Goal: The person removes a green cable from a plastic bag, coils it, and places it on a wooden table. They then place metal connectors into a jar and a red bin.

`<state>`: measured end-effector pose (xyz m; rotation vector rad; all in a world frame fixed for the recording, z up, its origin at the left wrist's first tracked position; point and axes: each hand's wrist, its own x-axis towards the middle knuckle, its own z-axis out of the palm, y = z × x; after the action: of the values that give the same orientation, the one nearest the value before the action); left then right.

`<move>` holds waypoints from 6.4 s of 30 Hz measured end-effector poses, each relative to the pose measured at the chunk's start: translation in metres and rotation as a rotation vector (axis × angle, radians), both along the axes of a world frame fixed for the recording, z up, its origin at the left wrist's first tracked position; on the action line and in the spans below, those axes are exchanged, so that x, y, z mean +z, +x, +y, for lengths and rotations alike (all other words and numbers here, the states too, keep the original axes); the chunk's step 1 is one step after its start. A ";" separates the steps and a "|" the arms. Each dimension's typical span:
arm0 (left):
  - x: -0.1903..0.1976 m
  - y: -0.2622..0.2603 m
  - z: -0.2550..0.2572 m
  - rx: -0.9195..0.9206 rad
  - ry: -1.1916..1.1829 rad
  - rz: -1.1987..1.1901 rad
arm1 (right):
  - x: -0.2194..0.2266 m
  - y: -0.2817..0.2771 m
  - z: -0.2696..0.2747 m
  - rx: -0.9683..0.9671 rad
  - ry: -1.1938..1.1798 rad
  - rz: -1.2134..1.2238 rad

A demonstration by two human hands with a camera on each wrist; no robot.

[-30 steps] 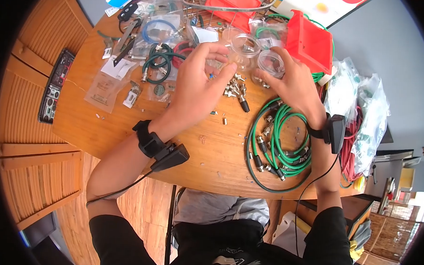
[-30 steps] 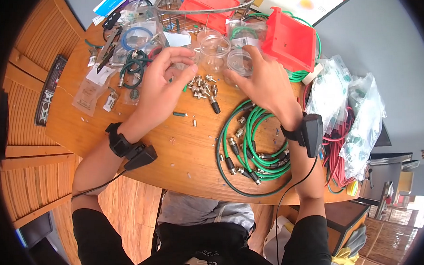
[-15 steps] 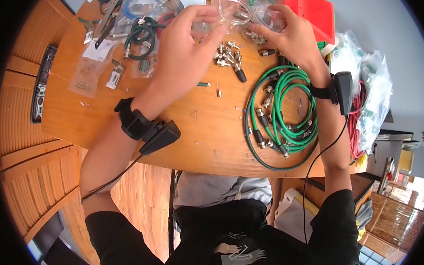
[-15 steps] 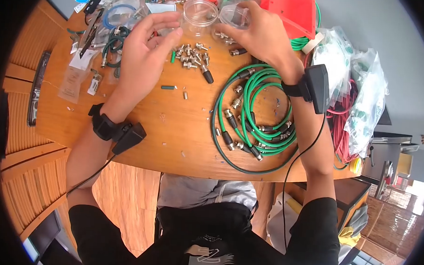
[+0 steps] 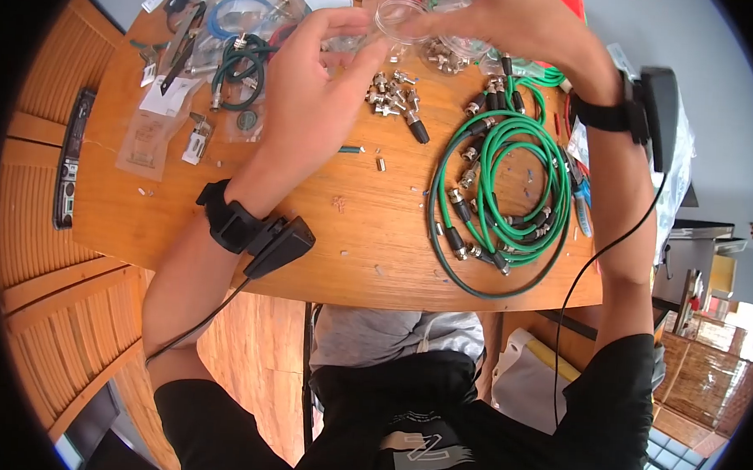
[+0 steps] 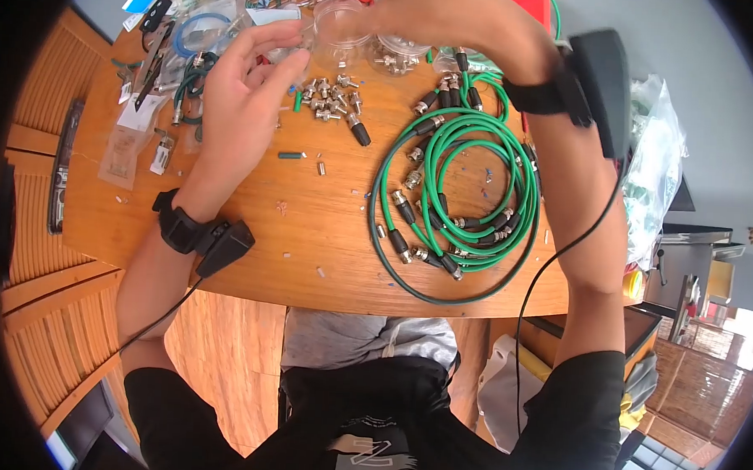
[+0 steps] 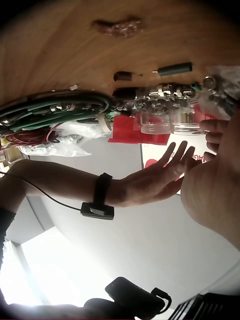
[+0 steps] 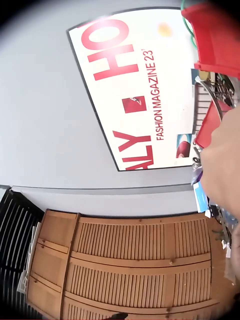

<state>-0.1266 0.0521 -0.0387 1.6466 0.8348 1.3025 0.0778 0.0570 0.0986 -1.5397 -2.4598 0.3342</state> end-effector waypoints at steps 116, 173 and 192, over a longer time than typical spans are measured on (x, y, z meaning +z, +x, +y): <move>0.010 0.011 -0.054 -1.031 -0.257 0.172 | -0.063 0.033 -0.068 -0.118 -0.265 0.498; 0.005 0.011 -0.052 -1.082 -0.251 0.137 | -0.100 0.003 -0.051 -0.134 -0.154 0.474; -0.006 0.012 -0.052 -1.111 -0.307 -0.013 | -0.042 0.001 -0.078 0.059 -0.342 0.526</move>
<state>-0.1149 -0.0003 -0.0451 1.4596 0.0154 0.3704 0.0788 -0.0210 0.0569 -1.2733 -2.1003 1.0673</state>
